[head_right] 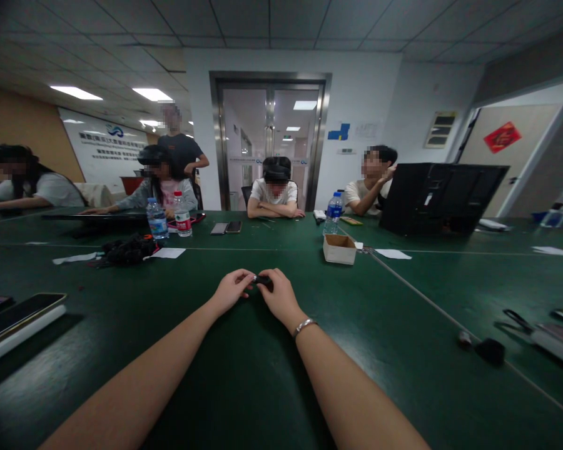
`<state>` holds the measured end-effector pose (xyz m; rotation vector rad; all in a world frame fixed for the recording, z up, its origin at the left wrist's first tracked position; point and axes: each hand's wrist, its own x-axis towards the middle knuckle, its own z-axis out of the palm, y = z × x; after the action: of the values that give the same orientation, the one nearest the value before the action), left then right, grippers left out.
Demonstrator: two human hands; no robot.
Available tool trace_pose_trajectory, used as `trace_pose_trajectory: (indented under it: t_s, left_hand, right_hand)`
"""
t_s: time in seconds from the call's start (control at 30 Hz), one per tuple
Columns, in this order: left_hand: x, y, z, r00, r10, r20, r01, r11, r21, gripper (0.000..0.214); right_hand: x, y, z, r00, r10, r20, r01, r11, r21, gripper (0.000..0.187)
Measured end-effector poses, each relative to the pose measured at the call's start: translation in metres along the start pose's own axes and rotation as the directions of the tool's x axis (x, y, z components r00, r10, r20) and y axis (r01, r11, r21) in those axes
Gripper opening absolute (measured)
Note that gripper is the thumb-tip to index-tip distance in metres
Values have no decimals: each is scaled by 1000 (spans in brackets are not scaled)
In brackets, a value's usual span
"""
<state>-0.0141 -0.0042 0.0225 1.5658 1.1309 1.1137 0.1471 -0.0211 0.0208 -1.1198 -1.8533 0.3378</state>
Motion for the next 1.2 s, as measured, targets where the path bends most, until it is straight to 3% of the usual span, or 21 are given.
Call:
trace_pose_trajectory:
  t_s: [0.37, 0.53, 0.63, 1.2]
  left_hand:
    - [2, -4, 2, 998, -30, -61, 39, 986, 164, 51]
    - [0, -1, 0, 1000, -21, -7, 20, 998, -58, 33]
    - [-2, 0, -3, 998, 17, 59, -8, 988, -151, 35]
    - [-3, 7, -3, 999, -14, 38, 18, 993, -120, 20]
  right_hand:
    - [-1, 0, 1, 999, -35, 23, 35, 999, -2, 19]
    - [-1, 0, 0, 1000, -13, 0, 13, 1000, -12, 19]
    - [-1, 0, 1, 1000, -13, -1, 13, 1000, -5, 19]
    - [0, 1, 1, 1000, -22, 8, 22, 1000, 6, 16]
